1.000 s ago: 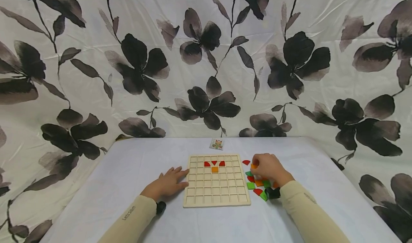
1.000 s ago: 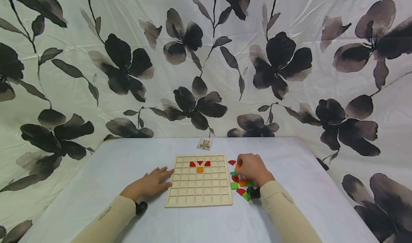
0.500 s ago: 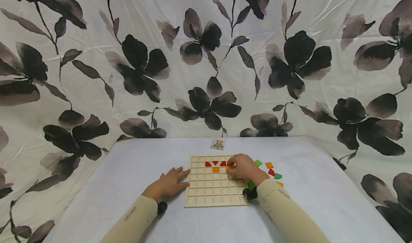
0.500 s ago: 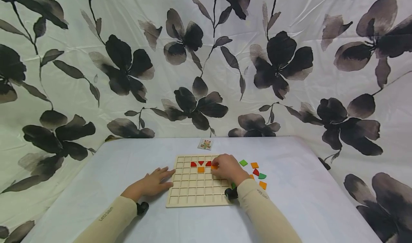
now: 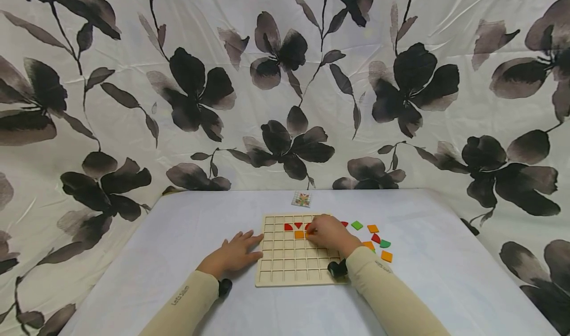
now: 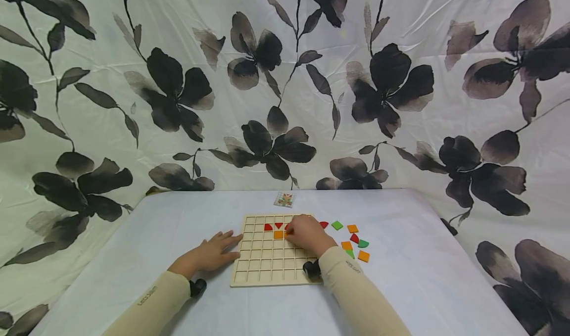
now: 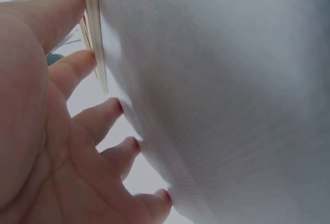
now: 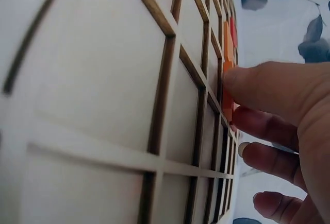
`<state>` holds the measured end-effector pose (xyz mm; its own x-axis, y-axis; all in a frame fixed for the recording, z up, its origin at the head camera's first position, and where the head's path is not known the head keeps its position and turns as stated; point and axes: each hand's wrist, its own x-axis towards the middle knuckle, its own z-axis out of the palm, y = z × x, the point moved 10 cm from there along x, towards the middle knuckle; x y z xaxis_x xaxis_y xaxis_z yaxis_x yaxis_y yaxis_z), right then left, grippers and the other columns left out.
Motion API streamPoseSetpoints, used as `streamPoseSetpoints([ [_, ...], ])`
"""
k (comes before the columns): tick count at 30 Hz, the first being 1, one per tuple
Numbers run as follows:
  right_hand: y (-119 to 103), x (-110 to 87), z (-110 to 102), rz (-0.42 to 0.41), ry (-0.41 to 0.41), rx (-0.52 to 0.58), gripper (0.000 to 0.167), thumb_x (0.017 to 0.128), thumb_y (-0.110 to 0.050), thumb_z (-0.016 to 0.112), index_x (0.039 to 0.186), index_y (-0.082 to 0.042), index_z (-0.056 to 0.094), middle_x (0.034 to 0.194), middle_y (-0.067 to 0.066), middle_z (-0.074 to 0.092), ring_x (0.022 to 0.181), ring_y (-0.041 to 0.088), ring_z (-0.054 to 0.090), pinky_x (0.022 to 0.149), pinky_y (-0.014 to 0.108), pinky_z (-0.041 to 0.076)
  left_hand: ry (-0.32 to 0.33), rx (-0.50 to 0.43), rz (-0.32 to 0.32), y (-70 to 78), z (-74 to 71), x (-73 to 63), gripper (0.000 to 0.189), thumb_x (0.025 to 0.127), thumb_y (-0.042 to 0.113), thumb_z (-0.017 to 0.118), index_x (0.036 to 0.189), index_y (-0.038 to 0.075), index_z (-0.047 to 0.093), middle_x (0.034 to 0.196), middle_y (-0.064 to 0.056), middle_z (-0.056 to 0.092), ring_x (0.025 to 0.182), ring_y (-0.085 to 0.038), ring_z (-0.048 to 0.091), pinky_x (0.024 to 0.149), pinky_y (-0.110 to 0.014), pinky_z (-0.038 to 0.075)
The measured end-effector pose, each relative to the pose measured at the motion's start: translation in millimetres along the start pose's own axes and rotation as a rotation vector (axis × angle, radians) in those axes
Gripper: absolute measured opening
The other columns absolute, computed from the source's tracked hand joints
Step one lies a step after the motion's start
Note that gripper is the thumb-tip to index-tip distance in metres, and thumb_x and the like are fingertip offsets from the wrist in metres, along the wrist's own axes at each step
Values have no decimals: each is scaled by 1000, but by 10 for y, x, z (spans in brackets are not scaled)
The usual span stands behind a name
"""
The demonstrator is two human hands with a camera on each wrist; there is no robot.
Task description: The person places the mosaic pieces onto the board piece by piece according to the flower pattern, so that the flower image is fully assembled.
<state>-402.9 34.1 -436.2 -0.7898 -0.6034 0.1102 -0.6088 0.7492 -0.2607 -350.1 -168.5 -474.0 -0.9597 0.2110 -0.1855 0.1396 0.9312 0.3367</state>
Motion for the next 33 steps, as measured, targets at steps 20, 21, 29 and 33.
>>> streamPoseSetpoints([
  [20,288,-122,-153,157,-24,109,20,91,-22,68,108,-13,74,110,2,67,109,23,61,99,42,48,-12,21,-34,-14,-9,26,61,95,49,55,149,25,39,158,-12,31,146,-43,21,110,-73,15],
  [21,347,-142,-173,175,-22,106,20,91,-23,68,109,-14,74,109,1,67,109,22,62,99,42,49,-11,20,-35,-18,-9,25,61,95,49,55,149,25,39,158,-12,31,146,-43,21,110,-73,15],
  [29,814,-362,-345,256,23,148,22,88,-19,72,109,-12,73,103,2,68,98,22,61,93,43,51,-11,22,-33,-43,19,30,62,94,51,55,149,25,40,157,-12,32,146,-44,22,109,-74,16],
  [33,1046,-502,-406,299,42,168,27,86,-19,72,112,-12,71,110,7,67,104,27,60,95,48,49,-15,21,-31,-34,29,34,63,94,52,55,149,26,39,158,-11,32,146,-44,21,109,-74,15],
])
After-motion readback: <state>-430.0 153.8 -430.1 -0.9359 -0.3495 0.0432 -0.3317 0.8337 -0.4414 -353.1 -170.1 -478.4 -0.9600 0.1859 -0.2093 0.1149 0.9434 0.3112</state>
